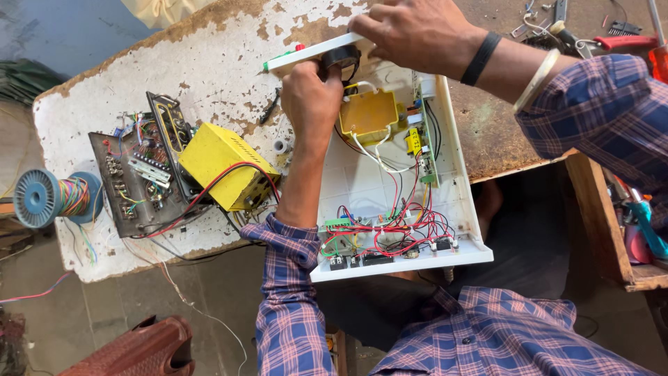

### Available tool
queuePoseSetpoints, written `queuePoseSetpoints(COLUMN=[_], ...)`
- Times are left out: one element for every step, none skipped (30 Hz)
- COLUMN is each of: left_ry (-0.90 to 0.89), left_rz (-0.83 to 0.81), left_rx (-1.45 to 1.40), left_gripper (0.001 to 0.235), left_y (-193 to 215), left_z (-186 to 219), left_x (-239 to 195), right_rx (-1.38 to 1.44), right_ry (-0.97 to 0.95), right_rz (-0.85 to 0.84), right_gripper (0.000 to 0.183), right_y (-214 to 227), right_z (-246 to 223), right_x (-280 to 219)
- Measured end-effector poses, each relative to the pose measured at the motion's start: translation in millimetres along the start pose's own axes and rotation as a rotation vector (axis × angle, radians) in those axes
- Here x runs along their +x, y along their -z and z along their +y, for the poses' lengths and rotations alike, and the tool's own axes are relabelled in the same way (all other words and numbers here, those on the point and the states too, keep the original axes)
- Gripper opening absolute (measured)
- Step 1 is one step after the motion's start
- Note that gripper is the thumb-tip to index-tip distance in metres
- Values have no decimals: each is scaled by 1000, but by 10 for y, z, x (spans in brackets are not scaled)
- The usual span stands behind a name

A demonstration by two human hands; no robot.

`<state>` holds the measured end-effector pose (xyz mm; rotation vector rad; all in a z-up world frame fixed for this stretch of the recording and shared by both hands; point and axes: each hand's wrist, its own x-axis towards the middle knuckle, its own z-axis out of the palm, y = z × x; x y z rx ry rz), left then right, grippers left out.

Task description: The person uses a screwdriver to tighten screws on the side of a white electronics enclosure. Then, the person uses black electrical tape to wrap and secure wires inside the enclosure.

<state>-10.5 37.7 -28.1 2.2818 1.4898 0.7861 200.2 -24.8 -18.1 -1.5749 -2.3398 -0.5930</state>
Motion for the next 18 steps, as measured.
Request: queuePoseSetpoints(left_ry=[-19, -38, -43, -48, -52, -65, -80, -95, -121, -147, -174, -219, -266, -312, -454, -596, -733, -716], left_rz=[33, 67, 72, 77, 78, 90, 105, 119, 118, 118, 119, 113, 108, 103, 126, 147, 170, 152], left_rx=[38, 75, 111, 148, 190, 201, 210, 220, 219, 218, 213, 164, 117, 69, 38, 6, -23, -12], left_gripper=[31, 31, 33, 34, 36, 37, 38, 39, 38, 36, 35, 34, 33, 32, 24, 18, 17, 16], left_y=[10, 14, 19, 18, 28, 32, 36, 49, 66, 99, 130, 165, 213, 253, 272, 285, 304, 315], left_z=[17, 35, 42, 49, 34, 27, 33, 43, 61, 79, 110, 144, 168, 193, 219, 238, 237, 230], left_x=[8, 14, 10, 9, -12, -28, -32, -37, -40, -51, -59, -81, -104, -108, -123, -130, -134, -131], right_rx=[-10, 9, 31, 54, 69, 84, 97, 143, 188, 233, 245, 258, 272, 276, 282, 288, 310, 333], right_ry=[-30, -83, -131, -179, -191, -203, -215, -236, -258, -280, -293, -306, -319, -313, -311, -309, -319, -330], right_rz=[-38, -70, -104, -138, -104, -71, -35, -68, -101, -133, -139, -144, -147, -129, -119, -108, -127, -147], right_gripper=[40, 43, 47, 51, 49, 47, 45, 44, 43, 42, 43, 44, 45, 46, 47, 48, 47, 45], right_y=[-5, -12, -18, -18, -32, -37, -37, -29, -14, 0, 24, 44, 58, 66, 65, 58, 42, 23], right_z=[13, 21, 27, 43, 22, 10, 6, 3, 8, 10, 26, 35, 41, 50, 44, 40, 36, 34], right_x=[3, 13, 34, 47, 58, 63, 76, 87, 92, 105, 116, 129, 151, 171, 160, 147, 149, 150])
